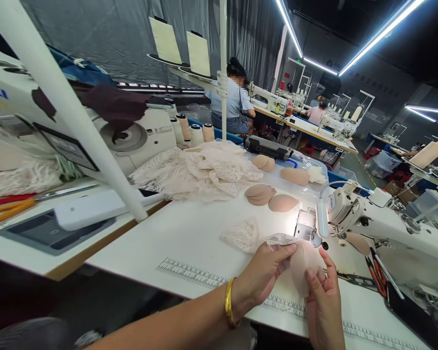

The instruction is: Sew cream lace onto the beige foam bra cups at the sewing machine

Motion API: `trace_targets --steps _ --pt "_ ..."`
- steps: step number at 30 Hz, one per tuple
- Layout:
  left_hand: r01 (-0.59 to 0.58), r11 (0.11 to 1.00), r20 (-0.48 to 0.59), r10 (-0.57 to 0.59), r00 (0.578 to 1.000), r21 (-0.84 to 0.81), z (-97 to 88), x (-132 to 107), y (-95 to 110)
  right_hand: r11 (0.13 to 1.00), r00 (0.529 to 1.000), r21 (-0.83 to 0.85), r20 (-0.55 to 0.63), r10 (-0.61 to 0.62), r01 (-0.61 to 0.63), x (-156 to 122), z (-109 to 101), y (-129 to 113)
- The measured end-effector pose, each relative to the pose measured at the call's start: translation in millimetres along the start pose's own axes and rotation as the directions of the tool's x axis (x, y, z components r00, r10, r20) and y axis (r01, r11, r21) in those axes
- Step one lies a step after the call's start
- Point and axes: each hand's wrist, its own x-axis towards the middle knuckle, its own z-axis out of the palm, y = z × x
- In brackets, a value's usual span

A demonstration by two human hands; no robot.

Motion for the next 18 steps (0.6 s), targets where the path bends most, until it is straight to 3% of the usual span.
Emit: trace_targets --steps 7,12,16,18 --pt "0.119 0.986 0.109 -0.107 0.988 -0.115 3.2 4 -4 1.000 0.999 0.018 -0.040 -0.012 0.012 0 6 1" --pt "0.182 0.981 0.163 -0.170 0.972 -0.061 11.4 7 -7 0.999 1.000 0.033 -0.006 0.007 -0.007 -3 7 3" --pt "0.142 0.990 0.151 -0.139 0.979 -0.013 11.3 8 11 0.981 0.990 -0.168 0.121 -0.072 0.092 -4 -12 1" --pt "0.093 0.981 0.314 -0.143 0.939 0.169 9.3 6 27 0.891 0.953 -0.362 0.229 -0.200 0.274 1 -28 -7"
